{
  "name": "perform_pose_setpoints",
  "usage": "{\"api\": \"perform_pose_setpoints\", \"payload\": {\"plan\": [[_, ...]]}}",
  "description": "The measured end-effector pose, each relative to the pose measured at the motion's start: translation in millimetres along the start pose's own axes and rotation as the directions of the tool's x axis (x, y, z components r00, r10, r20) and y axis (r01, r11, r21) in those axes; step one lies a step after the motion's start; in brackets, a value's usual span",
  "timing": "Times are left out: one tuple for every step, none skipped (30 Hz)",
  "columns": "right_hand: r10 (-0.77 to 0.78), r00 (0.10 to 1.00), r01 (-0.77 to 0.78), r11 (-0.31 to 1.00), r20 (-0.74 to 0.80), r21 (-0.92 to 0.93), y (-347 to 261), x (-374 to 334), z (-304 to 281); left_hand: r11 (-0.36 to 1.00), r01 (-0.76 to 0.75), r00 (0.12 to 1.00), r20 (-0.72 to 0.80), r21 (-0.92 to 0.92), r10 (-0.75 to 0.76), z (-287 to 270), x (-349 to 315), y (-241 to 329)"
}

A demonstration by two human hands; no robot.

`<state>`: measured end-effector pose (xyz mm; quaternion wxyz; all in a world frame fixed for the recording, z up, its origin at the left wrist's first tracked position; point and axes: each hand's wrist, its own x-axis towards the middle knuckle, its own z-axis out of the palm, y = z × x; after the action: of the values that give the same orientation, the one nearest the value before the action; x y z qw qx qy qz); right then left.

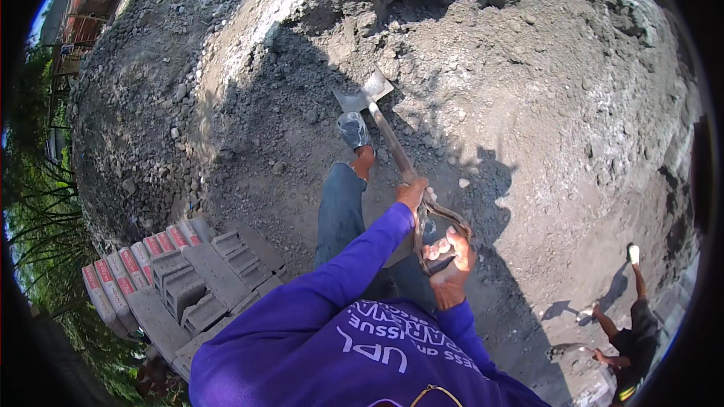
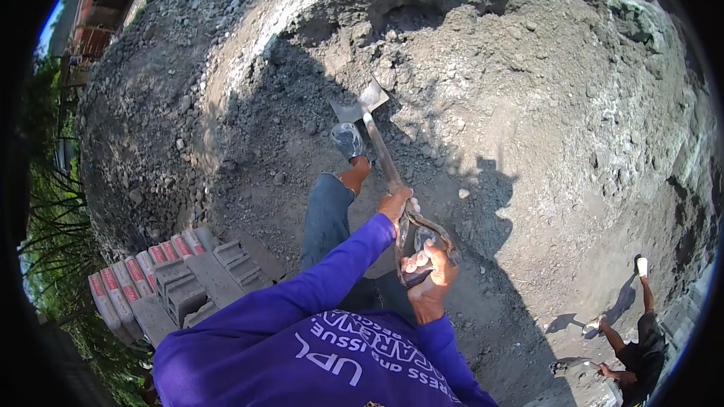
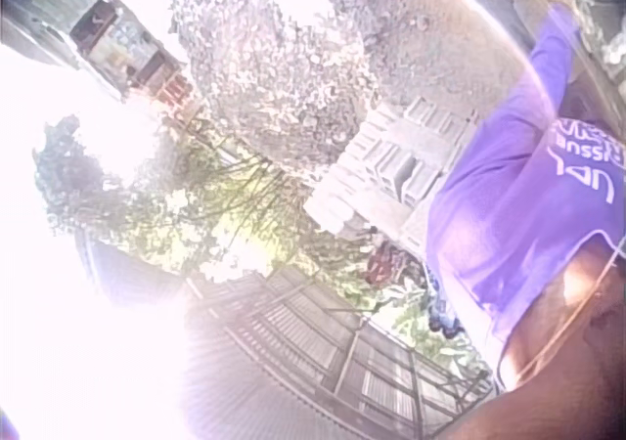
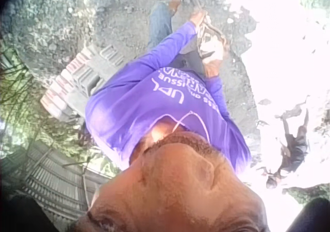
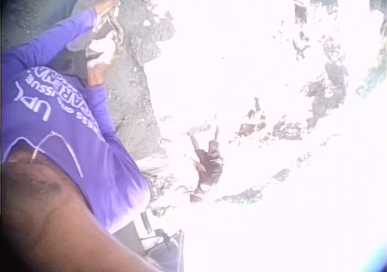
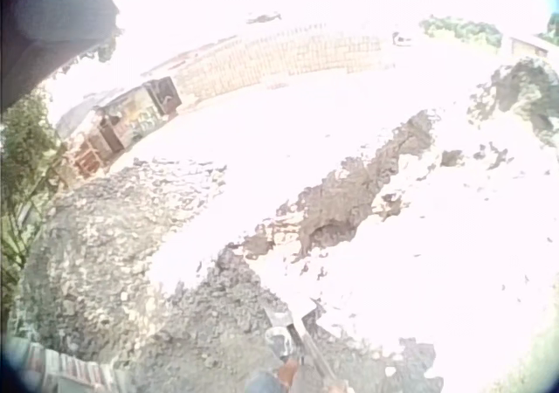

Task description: The person uses a shovel to repeatedly scoop and move loose dirt and small rocks on a construction site. They stand near stacked concrete blocks and bags of material, working on a pile of earth while another worker is visible nearby.

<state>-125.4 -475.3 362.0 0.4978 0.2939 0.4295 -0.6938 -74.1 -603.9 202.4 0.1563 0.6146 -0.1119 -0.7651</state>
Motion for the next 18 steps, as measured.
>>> {"api": "perform_pose_setpoints", "payload": {"plan": [[-0.015,0.999,0.016,1.000,0.050,-0.015,-2.1,7.8,4.7,1.000,0.011,0.999,-0.030,0.014,-0.011,5.3,5.5,14.6],[-0.029,0.999,0.030,0.999,0.044,-0.012,2.7,39.7,23.9,0.999,0.016,0.999,-0.052,0.029,-0.014,12.8,17.5,31.2],[-0.031,0.999,0.031,0.999,0.032,-0.013,15.2,70.5,43.4,0.999,0.027,0.996,-0.085,0.038,-0.023,9.4,27.2,41.6],[-0.033,0.999,0.033,0.999,0.019,-0.015,26.9,97.4,52.7,1.000,-0.008,0.999,-0.049,-0.018,0.007,1.9,80.8,74.7],[-0.055,0.994,0.053,0.998,0.091,0.020,29.7,128.6,55.9,0.984,-0.058,0.993,-0.090,0.166,0.074,4.5,119.3,89.6],[-0.056,0.992,0.051,0.998,0.115,0.046,41.1,140.8,35.3,0.984,-0.106,0.989,-0.091,0.147,0.120,-3.9,126.4,77.2],[-0.061,0.992,0.053,0.996,0.115,0.066,53.2,151.2,10.9,0.984,-0.129,0.986,-0.092,0.126,0.141,-8.3,128.4,60.8],[-0.068,0.990,0.064,0.997,0.121,0.040,72.4,168.2,-28.2,0.982,-0.156,0.987,-0.017,0.108,0.158,-7.0,139.0,52.2],[-0.044,0.999,0.045,0.999,0.022,-0.016,74.8,141.8,-51.7,0.989,-0.126,0.992,0.007,0.073,0.126,-32.6,143.4,28.2],[-0.054,0.998,0.054,0.998,-0.016,-0.037,71.6,143.4,-39.9,0.985,-0.162,0.985,0.068,0.056,0.158,-42.1,147.8,23.7],[-0.068,0.998,0.067,0.997,-0.012,-0.038,70.3,157.7,-19.6,0.955,-0.175,0.984,0.029,0.239,0.173,-44.7,150.7,29.8],[-0.092,0.996,0.092,0.996,0.009,-0.017,64.7,160.8,-11.1,0.892,-0.172,0.981,-0.006,0.417,0.192,-46.0,153.6,34.9],[-0.096,0.995,0.096,0.995,0.001,-0.031,63.9,162.0,-13.2,0.860,-0.146,0.984,-0.016,0.489,0.176,-46.1,158.4,41.9],[-0.097,0.995,0.097,0.994,0.000,-0.043,66.8,164.6,-17.2,0.825,-0.111,0.987,-0.037,0.554,0.158,-50.5,155.6,47.8],[-0.101,0.995,0.100,0.994,-0.016,-0.053,70.8,171.6,-28.0,0.847,-0.056,0.996,-0.034,0.529,0.087,-58.8,156.8,46.7],[-0.111,0.992,0.108,0.993,-0.061,-0.040,75.4,175.9,-43.4,0.862,0.002,0.999,-0.029,0.507,0.014,-67.6,157.8,47.2],[-0.156,0.983,0.145,0.982,-0.093,-0.119,77.9,179.6,-52.2,0.878,0.062,0.998,-0.032,0.474,-0.053,-78.4,164.4,54.5],[-0.208,0.968,0.178,0.963,-0.139,-0.203,80.3,182.9,-66.2,0.862,0.134,0.991,-0.075,0.489,-0.112,-83.5,170.1,61.0]]}}
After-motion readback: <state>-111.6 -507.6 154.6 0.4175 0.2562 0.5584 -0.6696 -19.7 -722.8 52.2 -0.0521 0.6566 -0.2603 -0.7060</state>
